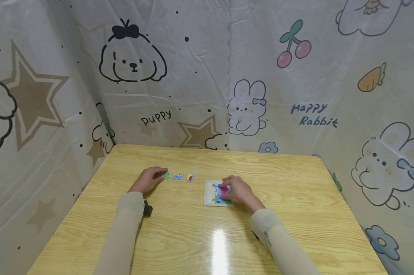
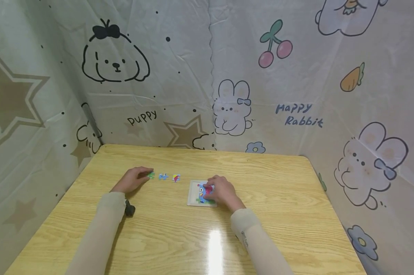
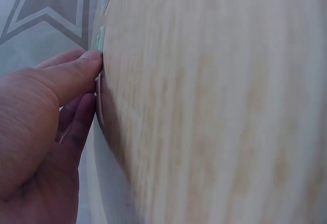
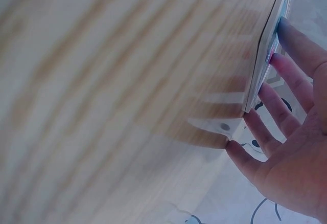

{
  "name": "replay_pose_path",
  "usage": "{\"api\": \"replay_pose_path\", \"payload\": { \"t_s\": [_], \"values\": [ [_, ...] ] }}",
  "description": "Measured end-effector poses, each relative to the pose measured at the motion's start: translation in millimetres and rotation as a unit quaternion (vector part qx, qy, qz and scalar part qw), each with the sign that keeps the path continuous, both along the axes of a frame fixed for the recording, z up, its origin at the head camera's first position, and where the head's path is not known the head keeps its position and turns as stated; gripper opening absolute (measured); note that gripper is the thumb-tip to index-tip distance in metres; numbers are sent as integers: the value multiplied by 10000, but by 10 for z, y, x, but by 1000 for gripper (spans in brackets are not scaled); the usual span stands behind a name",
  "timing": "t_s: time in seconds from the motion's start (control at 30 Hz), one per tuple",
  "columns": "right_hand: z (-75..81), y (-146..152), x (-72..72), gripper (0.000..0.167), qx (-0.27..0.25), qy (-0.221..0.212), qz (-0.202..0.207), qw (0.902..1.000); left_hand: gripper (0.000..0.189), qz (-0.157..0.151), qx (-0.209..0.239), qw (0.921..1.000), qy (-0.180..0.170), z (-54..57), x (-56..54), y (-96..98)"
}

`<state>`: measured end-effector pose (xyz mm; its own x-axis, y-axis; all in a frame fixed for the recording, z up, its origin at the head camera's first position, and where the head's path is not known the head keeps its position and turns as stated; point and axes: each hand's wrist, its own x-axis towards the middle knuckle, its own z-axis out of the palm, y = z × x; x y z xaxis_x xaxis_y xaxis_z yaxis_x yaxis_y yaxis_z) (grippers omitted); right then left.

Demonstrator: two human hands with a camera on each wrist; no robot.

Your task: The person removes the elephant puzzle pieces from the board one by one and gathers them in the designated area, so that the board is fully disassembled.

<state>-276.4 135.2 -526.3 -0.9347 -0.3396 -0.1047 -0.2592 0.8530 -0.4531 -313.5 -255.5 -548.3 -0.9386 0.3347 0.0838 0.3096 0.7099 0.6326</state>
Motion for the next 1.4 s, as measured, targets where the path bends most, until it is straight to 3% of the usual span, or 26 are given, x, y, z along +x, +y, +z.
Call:
{"api": "replay_pose_path", "payload": {
  "t_s": [0.57,0.73,0.9,0.97,1.17,1.4],
  "values": [
    [-10,2,-25,43,46,-46,-73,10000,44,187,103,9996,-200,29,42,37],
    [-18,8,-27,43,37,-31,-24,10000,47,579,271,9977,-216,53,81,121],
    [-14,22,-21,44,-11,6,29,10000,48,938,753,9924,-267,114,163,361],
    [-22,32,-24,44,-29,7,49,10000,47,866,951,9912,-305,155,199,506],
    [-15,54,-44,44,-312,-44,22,9995,41,297,1001,9945,-103,275,287,1007],
    [-3,57,-35,51,-680,-181,-183,9974,34,-278,828,9959,-255,205,326,1475]
  ]
}}
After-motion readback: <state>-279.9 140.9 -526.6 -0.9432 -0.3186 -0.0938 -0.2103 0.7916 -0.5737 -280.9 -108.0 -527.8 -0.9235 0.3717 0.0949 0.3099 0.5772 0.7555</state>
